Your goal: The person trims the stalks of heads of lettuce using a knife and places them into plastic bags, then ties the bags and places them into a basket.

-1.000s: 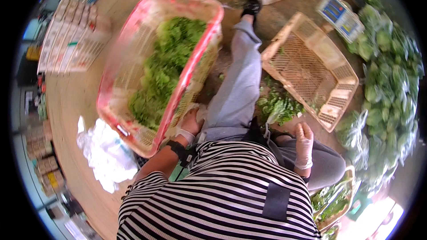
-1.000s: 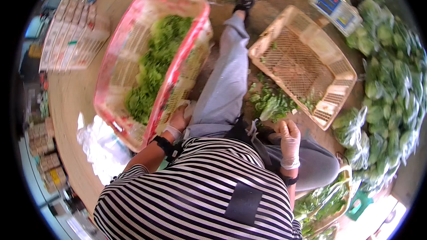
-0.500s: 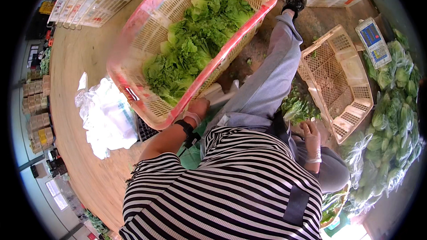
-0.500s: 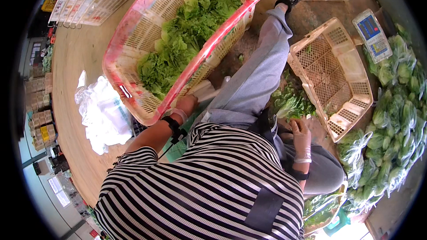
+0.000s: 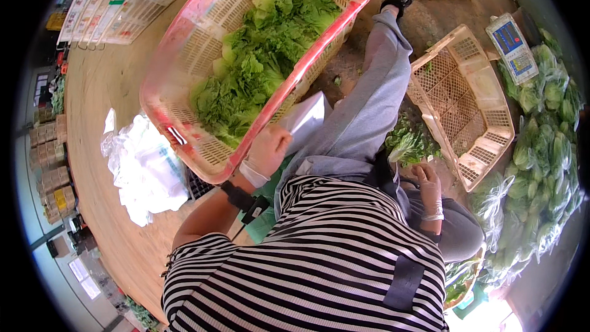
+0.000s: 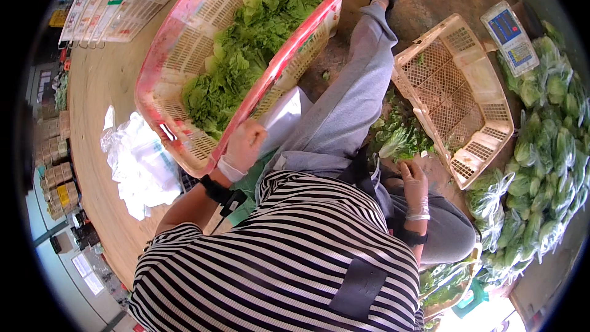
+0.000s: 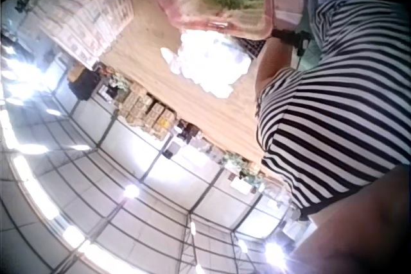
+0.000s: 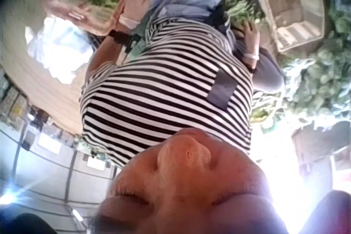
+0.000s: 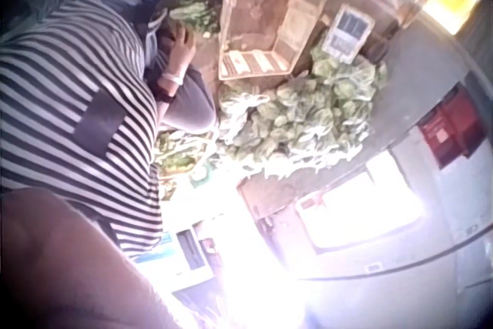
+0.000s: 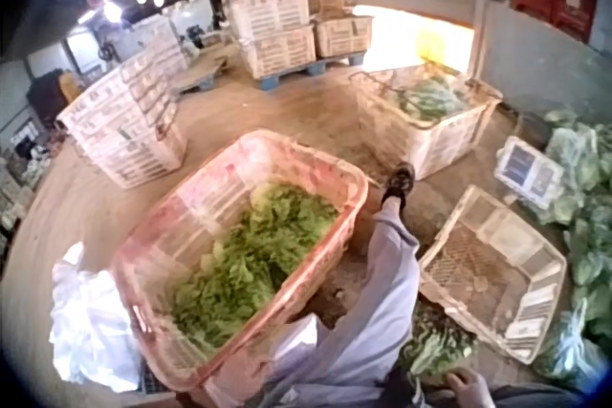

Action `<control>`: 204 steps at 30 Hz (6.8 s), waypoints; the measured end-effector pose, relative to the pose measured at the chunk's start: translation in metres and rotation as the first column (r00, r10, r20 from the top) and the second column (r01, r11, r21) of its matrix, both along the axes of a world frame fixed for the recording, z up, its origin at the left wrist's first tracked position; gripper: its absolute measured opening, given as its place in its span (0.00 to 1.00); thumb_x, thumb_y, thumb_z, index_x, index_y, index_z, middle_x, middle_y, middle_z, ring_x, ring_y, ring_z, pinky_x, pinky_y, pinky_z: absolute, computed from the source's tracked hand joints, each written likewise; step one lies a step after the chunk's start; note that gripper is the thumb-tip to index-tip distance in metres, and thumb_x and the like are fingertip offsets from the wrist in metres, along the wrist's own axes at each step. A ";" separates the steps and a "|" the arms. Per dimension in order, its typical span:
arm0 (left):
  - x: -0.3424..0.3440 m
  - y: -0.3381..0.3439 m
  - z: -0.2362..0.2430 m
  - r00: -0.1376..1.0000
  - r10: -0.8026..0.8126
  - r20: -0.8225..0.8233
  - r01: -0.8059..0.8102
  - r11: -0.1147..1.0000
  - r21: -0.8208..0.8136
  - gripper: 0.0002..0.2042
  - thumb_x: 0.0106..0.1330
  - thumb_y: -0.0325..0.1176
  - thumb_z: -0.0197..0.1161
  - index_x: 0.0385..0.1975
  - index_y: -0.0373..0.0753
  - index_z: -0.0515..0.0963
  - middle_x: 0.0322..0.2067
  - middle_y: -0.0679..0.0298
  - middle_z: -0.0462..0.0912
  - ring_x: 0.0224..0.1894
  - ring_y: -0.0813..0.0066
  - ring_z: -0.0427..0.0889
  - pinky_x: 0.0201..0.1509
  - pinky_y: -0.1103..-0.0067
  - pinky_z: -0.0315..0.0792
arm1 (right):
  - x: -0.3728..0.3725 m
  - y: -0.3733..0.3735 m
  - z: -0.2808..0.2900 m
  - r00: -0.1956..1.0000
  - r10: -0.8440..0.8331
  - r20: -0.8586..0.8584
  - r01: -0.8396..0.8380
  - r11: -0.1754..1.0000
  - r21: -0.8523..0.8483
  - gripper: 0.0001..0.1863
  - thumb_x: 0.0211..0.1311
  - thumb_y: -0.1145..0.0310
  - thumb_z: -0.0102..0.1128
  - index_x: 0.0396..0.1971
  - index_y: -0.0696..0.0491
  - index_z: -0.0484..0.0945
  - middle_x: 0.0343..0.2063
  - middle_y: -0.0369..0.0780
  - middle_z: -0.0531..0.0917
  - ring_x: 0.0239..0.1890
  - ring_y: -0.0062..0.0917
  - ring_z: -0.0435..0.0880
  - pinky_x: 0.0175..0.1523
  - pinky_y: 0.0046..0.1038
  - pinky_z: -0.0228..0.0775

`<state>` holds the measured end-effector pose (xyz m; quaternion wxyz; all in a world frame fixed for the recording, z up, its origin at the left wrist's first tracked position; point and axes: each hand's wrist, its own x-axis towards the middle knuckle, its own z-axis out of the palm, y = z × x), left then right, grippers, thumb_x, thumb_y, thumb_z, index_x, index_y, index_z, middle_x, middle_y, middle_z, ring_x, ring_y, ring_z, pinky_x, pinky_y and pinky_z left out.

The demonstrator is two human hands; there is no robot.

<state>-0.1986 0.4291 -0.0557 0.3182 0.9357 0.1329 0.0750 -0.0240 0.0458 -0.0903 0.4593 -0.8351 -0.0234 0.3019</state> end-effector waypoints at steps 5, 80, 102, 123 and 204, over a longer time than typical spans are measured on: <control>0.040 -0.001 0.055 0.978 0.199 -0.071 -0.178 0.595 -0.784 0.02 0.61 0.26 0.54 0.28 0.35 0.70 0.24 0.69 0.68 0.27 0.82 0.67 0.32 0.83 0.64 | 0.016 0.042 0.049 0.979 -0.005 -0.206 0.056 0.969 0.240 0.13 0.62 0.69 0.53 0.43 0.59 0.76 0.37 0.39 0.80 0.40 0.19 0.77 0.46 0.20 0.68; 0.200 -0.102 0.111 0.973 -0.036 0.226 0.229 0.161 -0.960 0.19 0.66 0.43 0.54 0.46 0.33 0.72 0.42 0.63 0.77 0.41 0.75 0.76 0.48 0.80 0.69 | 0.049 0.107 0.188 0.577 0.148 0.804 -0.415 0.900 0.132 0.14 0.49 0.65 0.64 0.37 0.49 0.78 0.48 0.38 0.77 0.37 0.32 0.81 0.41 0.29 0.74; 0.233 -0.088 0.080 0.841 -0.535 0.082 0.526 0.773 -0.354 0.41 0.55 0.38 0.67 0.64 0.38 0.48 0.45 0.56 0.74 0.35 0.75 0.77 0.39 0.80 0.71 | 0.062 0.036 0.151 0.967 -0.158 -0.201 0.252 0.719 0.648 0.33 0.61 0.38 0.41 0.38 0.56 0.78 0.30 0.33 0.80 0.32 0.16 0.75 0.38 0.20 0.68; 0.256 -0.178 0.079 0.826 -0.486 0.287 0.318 -0.019 -0.948 0.10 0.63 0.35 0.55 0.37 0.35 0.72 0.32 0.61 0.78 0.36 0.74 0.78 0.41 0.79 0.75 | -0.007 -0.053 0.161 0.826 -0.258 0.501 0.224 0.966 0.127 0.31 0.50 0.76 0.62 0.57 0.52 0.67 0.30 0.37 0.80 0.26 0.21 0.75 0.37 0.20 0.70; 0.214 -0.111 0.112 0.745 -0.629 0.223 0.173 -0.141 -0.975 0.11 0.59 0.36 0.58 0.19 0.43 0.64 0.18 0.70 0.63 0.22 0.76 0.63 0.29 0.81 0.59 | 0.038 -0.199 0.113 -0.121 -0.746 0.655 0.834 0.282 0.475 0.12 0.59 0.75 0.51 0.15 0.55 0.66 0.15 0.31 0.69 0.21 0.17 0.67 0.25 0.24 0.63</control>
